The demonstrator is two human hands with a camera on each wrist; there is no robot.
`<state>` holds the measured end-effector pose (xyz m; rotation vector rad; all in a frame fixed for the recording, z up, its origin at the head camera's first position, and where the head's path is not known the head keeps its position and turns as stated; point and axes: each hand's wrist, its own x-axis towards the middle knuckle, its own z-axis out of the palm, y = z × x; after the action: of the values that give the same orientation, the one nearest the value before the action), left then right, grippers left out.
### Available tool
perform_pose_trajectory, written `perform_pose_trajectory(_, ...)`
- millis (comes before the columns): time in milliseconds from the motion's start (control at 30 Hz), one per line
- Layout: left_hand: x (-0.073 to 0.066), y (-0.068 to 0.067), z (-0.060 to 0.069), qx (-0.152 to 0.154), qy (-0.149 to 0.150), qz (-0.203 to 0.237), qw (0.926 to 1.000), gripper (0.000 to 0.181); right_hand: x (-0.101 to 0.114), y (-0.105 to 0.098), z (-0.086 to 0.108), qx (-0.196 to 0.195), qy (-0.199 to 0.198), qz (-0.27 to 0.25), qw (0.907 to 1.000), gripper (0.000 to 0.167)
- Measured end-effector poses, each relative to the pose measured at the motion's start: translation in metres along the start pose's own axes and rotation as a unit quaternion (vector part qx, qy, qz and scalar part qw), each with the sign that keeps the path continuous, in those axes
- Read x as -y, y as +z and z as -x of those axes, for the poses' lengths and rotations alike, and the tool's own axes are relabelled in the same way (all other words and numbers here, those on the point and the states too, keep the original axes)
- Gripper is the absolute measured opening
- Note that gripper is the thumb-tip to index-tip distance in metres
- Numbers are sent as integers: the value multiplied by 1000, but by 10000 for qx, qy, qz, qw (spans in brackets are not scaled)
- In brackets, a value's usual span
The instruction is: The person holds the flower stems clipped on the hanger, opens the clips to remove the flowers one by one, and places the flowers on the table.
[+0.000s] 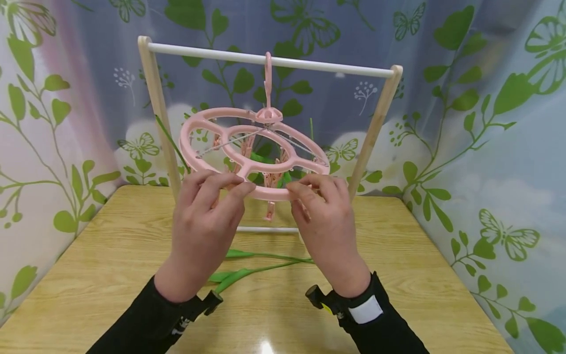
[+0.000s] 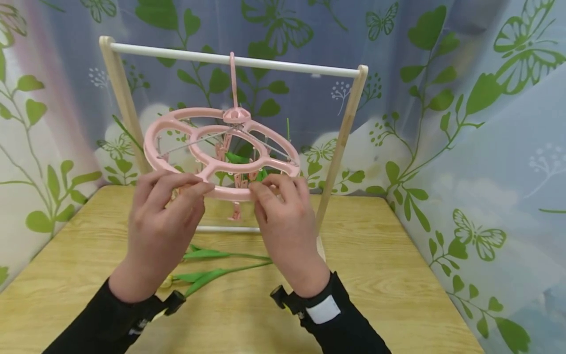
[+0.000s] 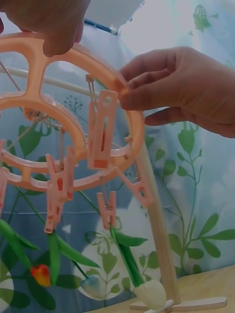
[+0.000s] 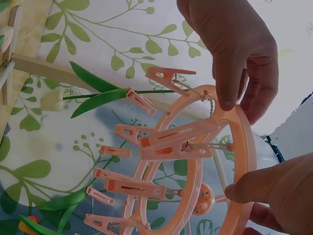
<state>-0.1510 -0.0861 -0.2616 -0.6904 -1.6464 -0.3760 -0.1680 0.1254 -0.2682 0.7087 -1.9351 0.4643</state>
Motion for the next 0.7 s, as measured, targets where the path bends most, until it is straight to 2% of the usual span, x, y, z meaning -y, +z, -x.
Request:
perform_pose_trajectory(267, 13, -10, -3, -123, -287, -111, 9995, 19, -8, 0, 0, -221, 146, 132, 9996, 42)
perform_pose_trajectory(533, 20, -19, -3, 149, -542, -135, 9983, 18, -12, 3, 0, -174, 270, 57, 9995, 29)
perform_pose_trajectory(700, 17, -20, -6, 265, -335, -55, 9991, 22, -10, 4, 0, -159, 248, -30, 9996, 20)
